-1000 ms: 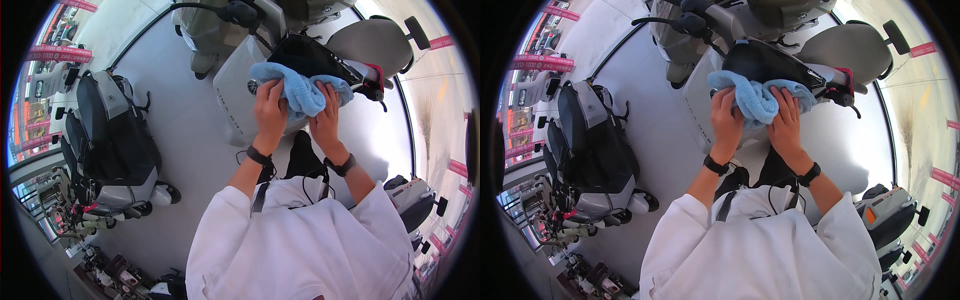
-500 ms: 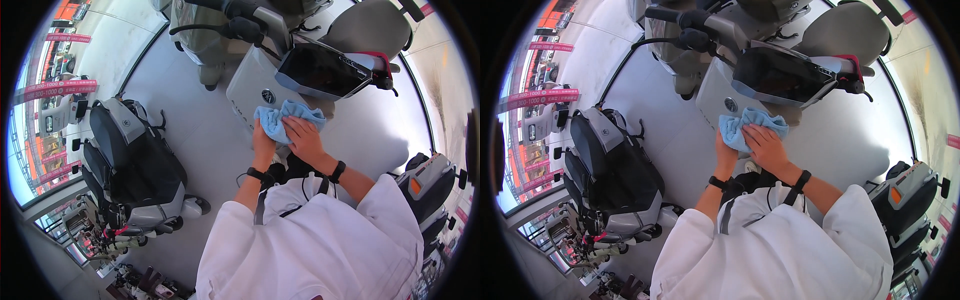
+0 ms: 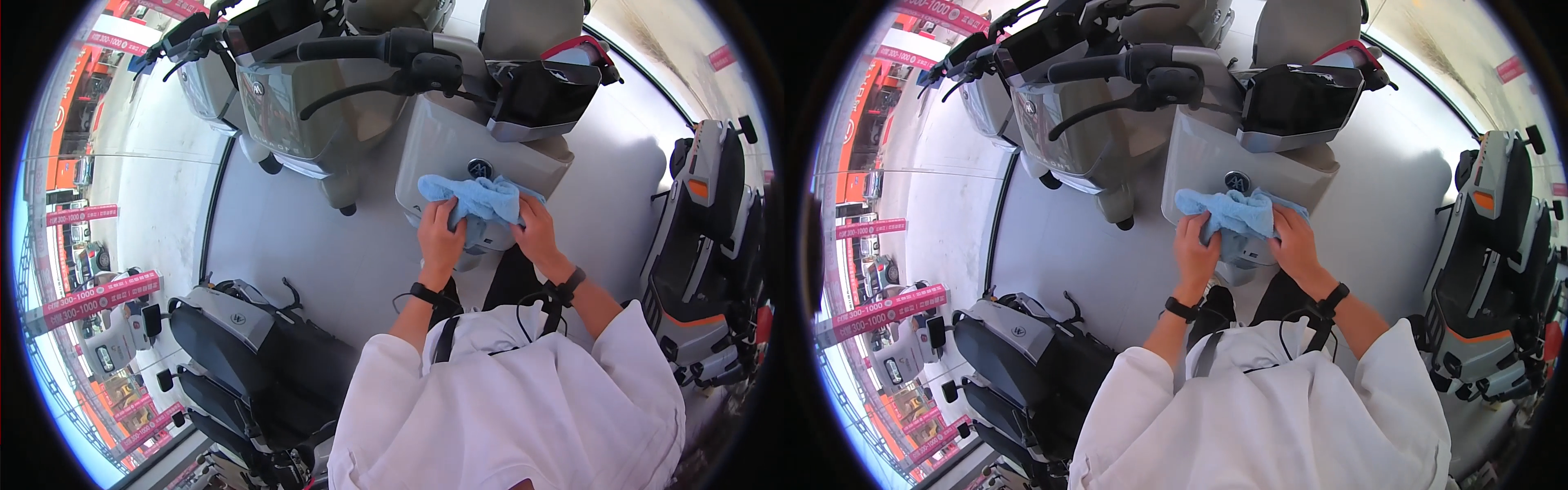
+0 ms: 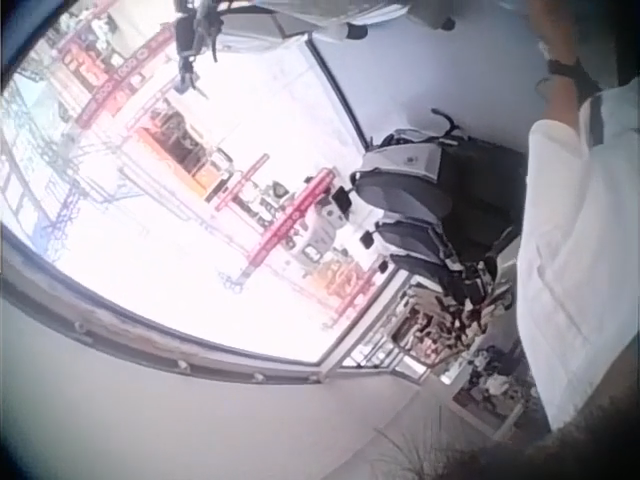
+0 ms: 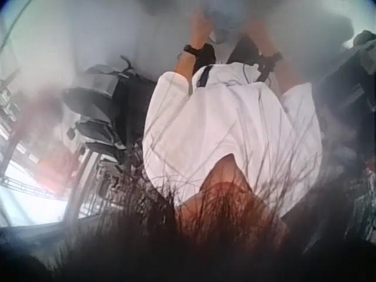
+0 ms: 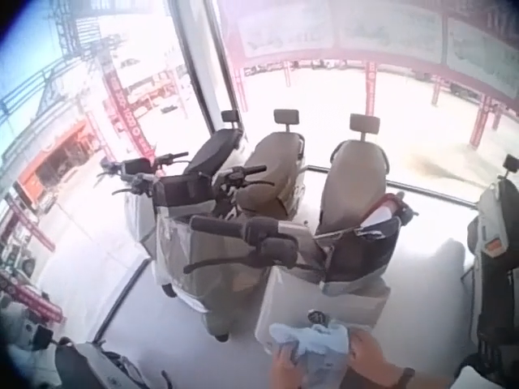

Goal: The person is using a blue microfiber cloth to wipe down and clean the surfaces of several electric scooters in a showroom.

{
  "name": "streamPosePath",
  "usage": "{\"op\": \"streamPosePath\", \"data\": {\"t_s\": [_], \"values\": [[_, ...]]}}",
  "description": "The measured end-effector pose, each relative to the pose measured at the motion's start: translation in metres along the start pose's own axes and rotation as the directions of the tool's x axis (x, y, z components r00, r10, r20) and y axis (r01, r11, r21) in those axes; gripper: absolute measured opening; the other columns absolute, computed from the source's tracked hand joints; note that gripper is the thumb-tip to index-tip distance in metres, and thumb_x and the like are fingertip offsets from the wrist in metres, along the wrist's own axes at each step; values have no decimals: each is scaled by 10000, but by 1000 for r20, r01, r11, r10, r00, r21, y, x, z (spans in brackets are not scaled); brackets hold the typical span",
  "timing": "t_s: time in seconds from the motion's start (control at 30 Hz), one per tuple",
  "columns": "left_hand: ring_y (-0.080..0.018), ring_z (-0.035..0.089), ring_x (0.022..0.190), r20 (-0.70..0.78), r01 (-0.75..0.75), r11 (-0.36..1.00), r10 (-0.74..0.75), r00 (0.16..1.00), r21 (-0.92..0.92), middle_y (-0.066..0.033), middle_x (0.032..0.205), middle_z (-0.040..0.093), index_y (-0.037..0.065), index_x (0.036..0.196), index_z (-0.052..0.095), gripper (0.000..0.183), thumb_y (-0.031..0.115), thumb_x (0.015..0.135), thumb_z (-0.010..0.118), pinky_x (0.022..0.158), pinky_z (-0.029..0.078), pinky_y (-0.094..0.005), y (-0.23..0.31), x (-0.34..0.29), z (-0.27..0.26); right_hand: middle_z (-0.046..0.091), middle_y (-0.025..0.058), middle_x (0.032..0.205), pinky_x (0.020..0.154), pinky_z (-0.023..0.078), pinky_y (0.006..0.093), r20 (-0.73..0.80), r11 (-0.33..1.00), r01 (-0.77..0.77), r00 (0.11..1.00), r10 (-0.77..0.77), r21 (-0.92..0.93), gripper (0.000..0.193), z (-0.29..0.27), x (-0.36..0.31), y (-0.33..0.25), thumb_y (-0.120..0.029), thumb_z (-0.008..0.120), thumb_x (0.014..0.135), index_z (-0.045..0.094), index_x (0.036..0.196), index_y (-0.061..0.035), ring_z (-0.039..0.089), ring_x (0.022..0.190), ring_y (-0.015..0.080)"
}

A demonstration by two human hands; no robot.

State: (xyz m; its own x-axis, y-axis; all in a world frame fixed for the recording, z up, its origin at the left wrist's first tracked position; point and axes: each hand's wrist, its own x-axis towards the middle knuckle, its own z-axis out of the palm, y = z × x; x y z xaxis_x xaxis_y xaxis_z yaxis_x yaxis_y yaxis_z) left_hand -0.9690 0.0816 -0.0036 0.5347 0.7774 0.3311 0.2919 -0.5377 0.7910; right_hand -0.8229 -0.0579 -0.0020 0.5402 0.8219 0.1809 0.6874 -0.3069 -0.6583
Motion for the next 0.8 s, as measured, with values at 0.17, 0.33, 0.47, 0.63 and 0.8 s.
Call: {"op": "streamPosePath", "data": {"t_s": [0.17, 0.33, 0.47, 0.63, 0.8], "values": [[-364, 566, 995, 24, -288, 957, 288, 957, -28, -129, 1081, 597, 36, 1100, 617, 407, 19, 701, 697, 835, 461, -438, 21, 40, -29, 568, 127, 1219, 966, 413, 442, -469, 999, 35, 882, -42, -25, 422, -20, 8, -46, -33, 671, 742, 582, 1155, -29, 528, 1128, 341], [-416, 331, 1326, 237, -302, 944, 266, 934, 133, -212, 1404, 391, -6, 1263, 468, 623, 157, 726, 737, 1063, 314, -491, 4, 73, 18, 409, 163, 1408, 1094, 283, 479, -362, 932, -178, 930, 55, -315, 557, 14, 45, -31, -138, 704, 768, 497, 1275, -38, 360, 1321, 346], [-413, 405, 1247, 261, -342, 930, 299, 918, 136, -201, 1361, 433, -1, 1230, 503, 581, 155, 724, 741, 1018, 361, -488, -22, 65, 22, 409, 149, 1415, 1080, 298, 460, -353, 919, -137, 936, -2, -369, 551, 27, 33, -15, -167, 712, 759, 520, 1260, -38, 362, 1324, 332], [-387, 485, 1098, 380, -230, 960, 156, 912, 160, -155, 1218, 512, 20, 1135, 550, 456, 89, 720, 725, 917, 424, -459, -49, 21, 7, 446, 120, 1371, 1014, 348, 447, -286, 929, -88, 958, -20, -358, 566, 52, -4, -14, -106, 723, 680, 553, 1216, -43, 421, 1253, 313], [-364, 520, 1038, 502, -222, 966, 127, 856, 135, -144, 1126, 543, 28, 1098, 581, 390, 33, 727, 700, 852, 456, -434, -82, 4, 4, 515, 109, 1195, 920, 419, 441, -240, 940, -198, 962, 131, -278, 471, 94, -36, -17, -66, 736, 637, 577, 1079, -37, 496, 1097, 321]]}}
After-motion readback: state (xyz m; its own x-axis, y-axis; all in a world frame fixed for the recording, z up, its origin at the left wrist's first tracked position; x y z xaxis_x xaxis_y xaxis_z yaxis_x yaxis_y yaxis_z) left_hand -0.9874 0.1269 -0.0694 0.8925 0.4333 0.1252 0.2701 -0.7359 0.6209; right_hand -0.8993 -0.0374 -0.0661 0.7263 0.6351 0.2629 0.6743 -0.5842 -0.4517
